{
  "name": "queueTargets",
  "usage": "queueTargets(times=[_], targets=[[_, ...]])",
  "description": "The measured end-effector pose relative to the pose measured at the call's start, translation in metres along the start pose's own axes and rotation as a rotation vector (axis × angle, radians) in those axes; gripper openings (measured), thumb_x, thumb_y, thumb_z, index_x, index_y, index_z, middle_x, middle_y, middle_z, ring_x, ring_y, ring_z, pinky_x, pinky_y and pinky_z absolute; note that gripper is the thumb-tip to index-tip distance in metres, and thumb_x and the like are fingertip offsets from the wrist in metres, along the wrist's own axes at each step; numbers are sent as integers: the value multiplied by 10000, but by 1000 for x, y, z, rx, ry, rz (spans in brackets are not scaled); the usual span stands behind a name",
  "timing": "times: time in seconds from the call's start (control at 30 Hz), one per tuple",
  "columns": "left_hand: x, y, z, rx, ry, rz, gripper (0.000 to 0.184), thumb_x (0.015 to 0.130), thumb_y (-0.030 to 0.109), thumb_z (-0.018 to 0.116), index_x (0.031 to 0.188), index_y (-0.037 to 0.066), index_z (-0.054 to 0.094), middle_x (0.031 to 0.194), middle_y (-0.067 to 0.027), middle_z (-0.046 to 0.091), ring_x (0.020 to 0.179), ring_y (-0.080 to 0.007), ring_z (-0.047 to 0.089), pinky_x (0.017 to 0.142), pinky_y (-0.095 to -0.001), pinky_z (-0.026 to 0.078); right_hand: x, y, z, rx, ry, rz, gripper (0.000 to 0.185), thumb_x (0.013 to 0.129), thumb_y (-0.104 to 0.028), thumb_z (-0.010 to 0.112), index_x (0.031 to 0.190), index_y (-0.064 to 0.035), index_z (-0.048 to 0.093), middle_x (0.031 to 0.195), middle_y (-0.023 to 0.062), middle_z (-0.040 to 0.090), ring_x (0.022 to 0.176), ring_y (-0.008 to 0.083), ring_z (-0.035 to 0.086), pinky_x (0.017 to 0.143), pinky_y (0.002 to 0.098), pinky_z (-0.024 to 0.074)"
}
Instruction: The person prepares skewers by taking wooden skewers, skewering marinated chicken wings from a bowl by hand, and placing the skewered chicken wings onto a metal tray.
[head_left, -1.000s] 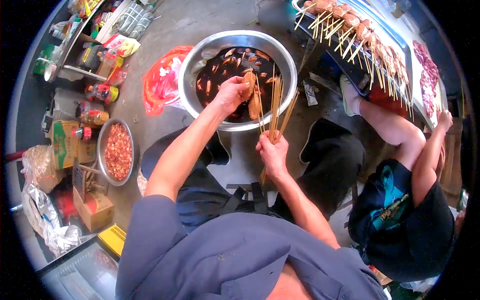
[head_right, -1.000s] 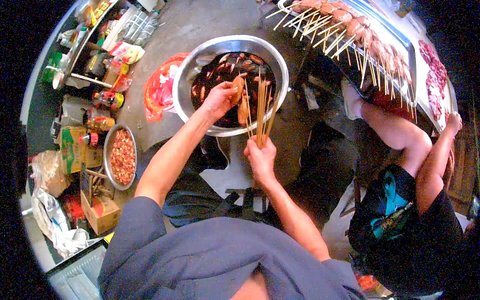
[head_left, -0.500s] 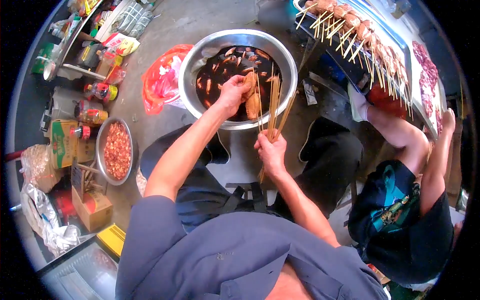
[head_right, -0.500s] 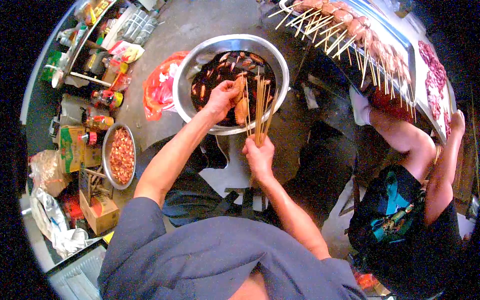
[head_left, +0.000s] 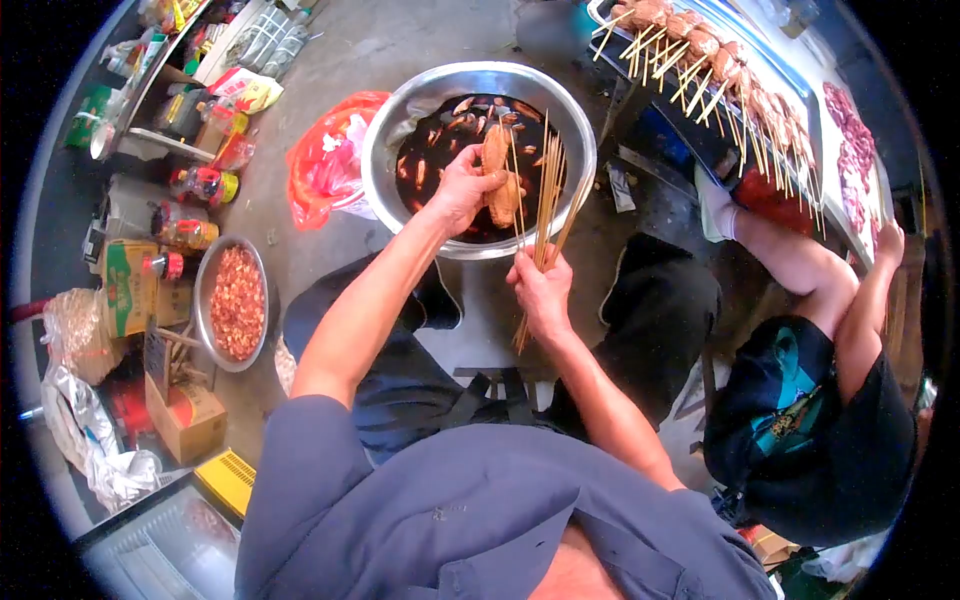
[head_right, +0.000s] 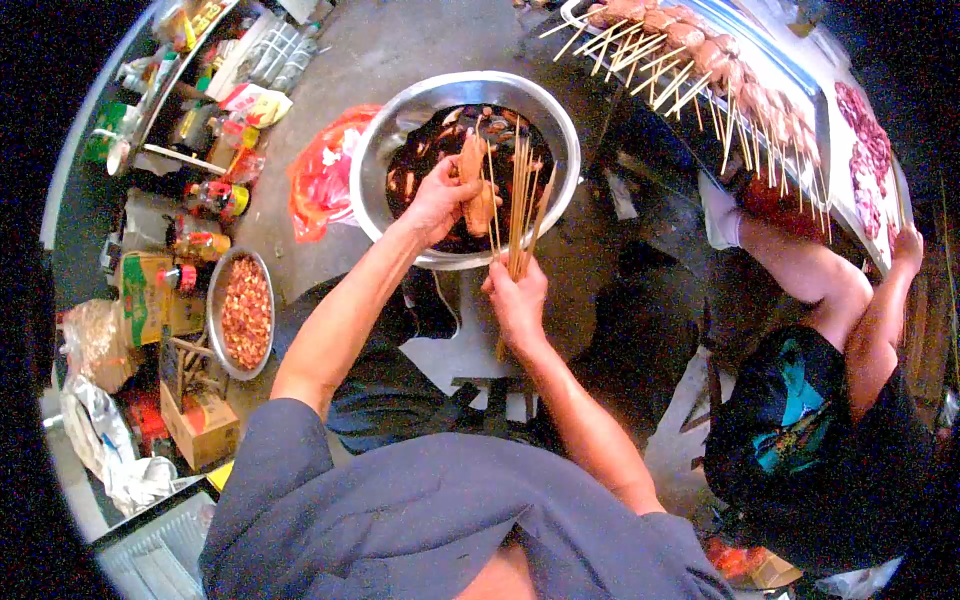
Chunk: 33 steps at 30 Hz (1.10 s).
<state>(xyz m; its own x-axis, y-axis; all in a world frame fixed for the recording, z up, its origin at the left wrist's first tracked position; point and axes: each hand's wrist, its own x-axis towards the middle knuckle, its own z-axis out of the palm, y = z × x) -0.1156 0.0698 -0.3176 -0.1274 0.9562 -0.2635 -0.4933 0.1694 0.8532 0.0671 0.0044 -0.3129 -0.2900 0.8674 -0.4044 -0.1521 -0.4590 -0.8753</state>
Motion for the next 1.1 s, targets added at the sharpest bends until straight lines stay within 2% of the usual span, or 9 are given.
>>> queueTargets(times=[0.23, 0.3, 0.37, 0.43, 0.5, 0.63, 0.8, 0.93, 1.1], targets=[[-5, 1, 7, 23, 29, 37, 375, 878, -2, 585, 1205, 42, 407, 1003, -140, 635, 853, -252, 665, 805, -378, 551, 7, -9, -1, -3, -3, 4, 62, 880, -95, 573, 920, -54, 550, 644, 9, 570, 535, 80, 491, 485, 229, 383], [-8, 10, 12, 64, 45, 25, 404, 889, 67, 607, 1237, 34, 404, 1015, -134, 634, 839, -225, 665, 762, -355, 561, 8, -10, 0, -21, -8, -15, 56, 886, -93, 569, 909, -45, 553, 650, 13, 575, 551, 88, 506, 500, 240, 399], [-14, 18, 16, 381, 184, -131, 426, 889, 144, 632, 1247, 25, 434, 1023, -124, 635, 815, -195, 663, 704, -325, 565, 9, -3, 0, -148, 24, -190, 71, 892, -101, 566, 909, -33, 553, 659, 17, 578, 579, 99, 528, 531, 256, 421], [-23, 19, 18, 378, 119, -190, 391, 886, 187, 644, 1213, 30, 499, 1028, -100, 637, 786, -173, 658, 650, -305, 560, 10, 3, 1, -183, 42, -185, 82, 897, -102, 558, 920, -23, 554, 673, 26, 587, 601, 106, 540, 561, 267, 436], [-27, 10, 15, 193, -64, -240, 319, 887, 173, 642, 1155, 31, 546, 1031, -73, 639, 802, -167, 655, 669, -303, 559, 11, 9, 2, -279, 34, -287, 85, 896, -99, 553, 933, -22, 554, 678, 35, 593, 600, 106, 536, 560, 269, 434], [-28, 2, 13, -18, 27, -241, 281, 891, 122, 620, 1152, 49, 545, 1035, -65, 646, 899, -197, 654, 779, -355, 563, 6, 7, 3, -220, -22, -168, 100, 902, -120, 547, 948, -32, 556, 672, 34, 595, 563, 98, 511, 515, 266, 418], [-22, 18, 0, -156, 77, -128, 218, 928, 103, 515, 1137, 42, 512, 1051, -150, 637, 933, -296, 651, 818, -450, 550, -3, -6, -7, -123, -75, -98, 104, 909, -134, 548, 967, -49, 555, 669, 15, 585, 543, 76, 477, 487, 236, 381], [-13, 34, -17, -200, 98, -32, 180, 936, 124, 520, 1082, 18, 510, 965, -149, 624, 914, -304, 652, 785, -427, 573, -11, 3, -24, -173, -99, -113, 107, 906, -136, 560, 955, -41, 557, 676, 4, 570, 557, 71, 478, 497, 227, 379], [-3, 41, -28, -180, 133, 21, 171, 936, 109, 515, 1076, 11, 510, 986, -169, 620, 934, -328, 647, 805, -449, 570, -17, 0, -27, -205, -124, -145, 108, 905, -136, 566, 934, -32, 564, 682, 4, 570, 592, 79, 515, 535, 233, 416]])
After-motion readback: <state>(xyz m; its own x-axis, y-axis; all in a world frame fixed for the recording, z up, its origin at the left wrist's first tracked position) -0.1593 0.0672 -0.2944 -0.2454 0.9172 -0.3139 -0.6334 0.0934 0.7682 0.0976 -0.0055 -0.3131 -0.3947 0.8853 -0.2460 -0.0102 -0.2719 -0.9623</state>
